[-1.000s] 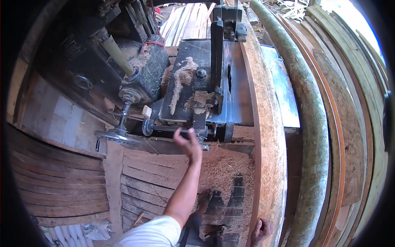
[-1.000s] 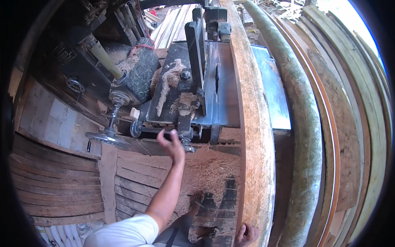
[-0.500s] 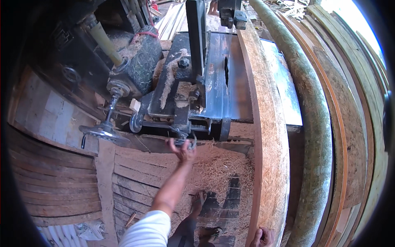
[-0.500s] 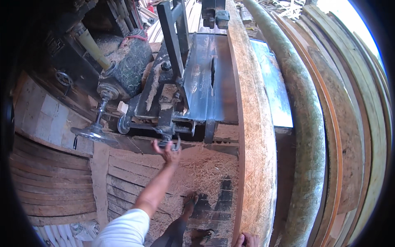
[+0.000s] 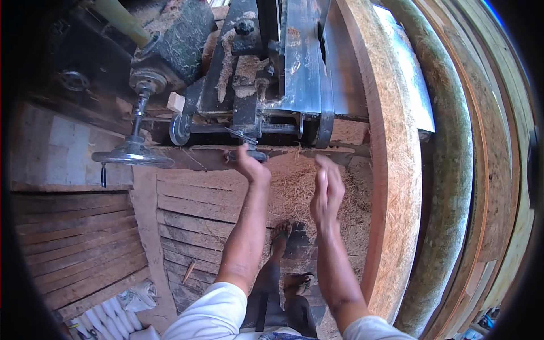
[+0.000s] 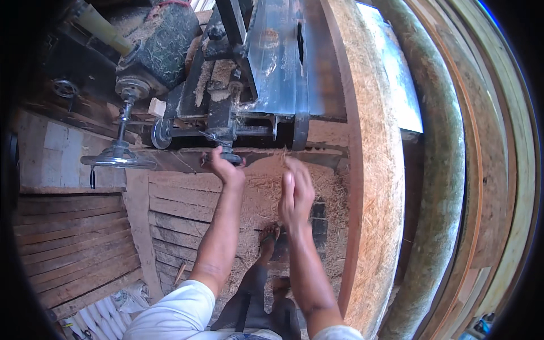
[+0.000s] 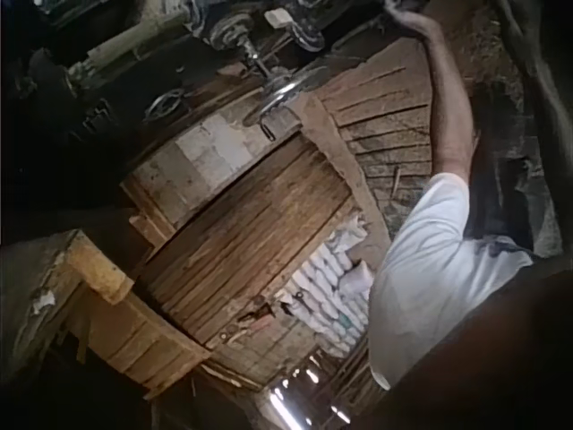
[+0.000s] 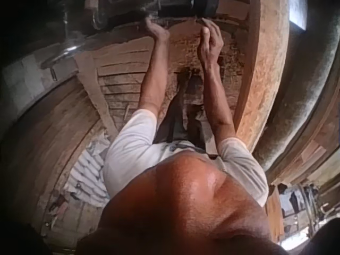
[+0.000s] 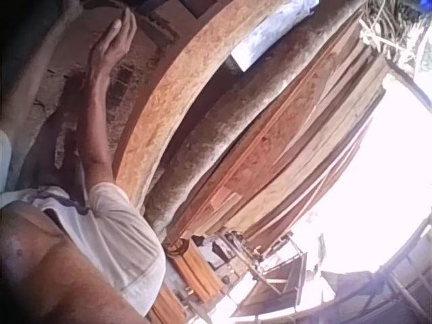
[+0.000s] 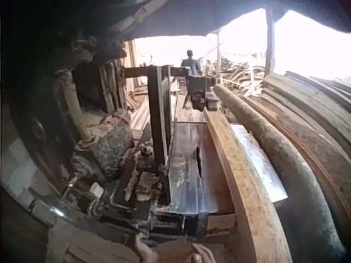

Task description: The person planes long pieces of lumber by hand-feeding them into a stationary planer, repeatedly lifting and repositioning various boards from a stack onto the machine bed and engaging the feed mechanism.

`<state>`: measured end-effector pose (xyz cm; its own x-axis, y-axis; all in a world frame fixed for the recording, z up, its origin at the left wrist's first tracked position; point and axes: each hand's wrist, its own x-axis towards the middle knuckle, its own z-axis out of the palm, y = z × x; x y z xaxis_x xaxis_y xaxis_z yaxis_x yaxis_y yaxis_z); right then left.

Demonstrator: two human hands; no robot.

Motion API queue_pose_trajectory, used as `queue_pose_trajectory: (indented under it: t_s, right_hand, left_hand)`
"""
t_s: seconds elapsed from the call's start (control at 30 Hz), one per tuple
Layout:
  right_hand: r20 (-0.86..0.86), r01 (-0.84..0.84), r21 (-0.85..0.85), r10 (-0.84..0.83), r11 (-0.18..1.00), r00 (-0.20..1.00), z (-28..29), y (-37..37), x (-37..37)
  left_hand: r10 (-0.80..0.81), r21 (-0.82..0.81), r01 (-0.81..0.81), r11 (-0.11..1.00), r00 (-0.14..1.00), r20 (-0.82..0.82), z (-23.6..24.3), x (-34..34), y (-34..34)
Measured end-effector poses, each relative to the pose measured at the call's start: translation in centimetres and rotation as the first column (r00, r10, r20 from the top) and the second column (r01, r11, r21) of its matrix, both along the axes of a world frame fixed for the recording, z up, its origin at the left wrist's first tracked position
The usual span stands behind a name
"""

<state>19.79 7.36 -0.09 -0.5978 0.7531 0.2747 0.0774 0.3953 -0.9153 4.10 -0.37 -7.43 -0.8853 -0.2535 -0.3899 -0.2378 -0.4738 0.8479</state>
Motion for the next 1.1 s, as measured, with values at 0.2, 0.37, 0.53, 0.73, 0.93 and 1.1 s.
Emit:
queue_pose_trajectory:
  t_s: [0.2,0.37,0.53,0.73,0.93,1.1]
  right_hand:
    - [0.191,-0.071,0.590,-0.053,0.804,0.980,-1.4,10.1,-15.7]
    - [0.079,-0.471,0.110,0.464,0.875,0.882,-4.2,4.7,-11.3]
    - [0.046,-0.233,-0.325,0.261,0.917,0.964,-9.2,-3.9,-8.6]
    - [-0.251,-0.324,-0.834,0.216,0.446,0.944,-16.3,-5.5,-15.1]
    - [-0.304,-0.502,-0.754,0.452,0.425,0.839,-13.8,-5.1,-12.9]
    - [-0.189,-0.438,-0.684,0.439,0.583,0.878,-10.8,-5.3,-12.1]
  left_hand:
    - [-0.661,-0.854,-0.420,0.307,0.552,-0.509,-2.0,-0.6,-4.9]
    - [-0.830,-0.958,-0.283,0.051,0.521,-0.198,3.6,-1.4,-7.0]
    - [-0.638,-0.973,0.074,0.219,0.765,-0.086,2.0,-3.8,-7.1]
    - [-0.551,-0.769,0.292,0.569,0.829,-0.093,1.6,-3.9,-5.7]
    - [-0.535,-0.225,0.554,0.802,0.833,0.142,-0.3,-5.9,-8.4]
    - [-0.645,0.134,0.632,0.764,0.756,0.113,-2.2,-6.9,-9.1]
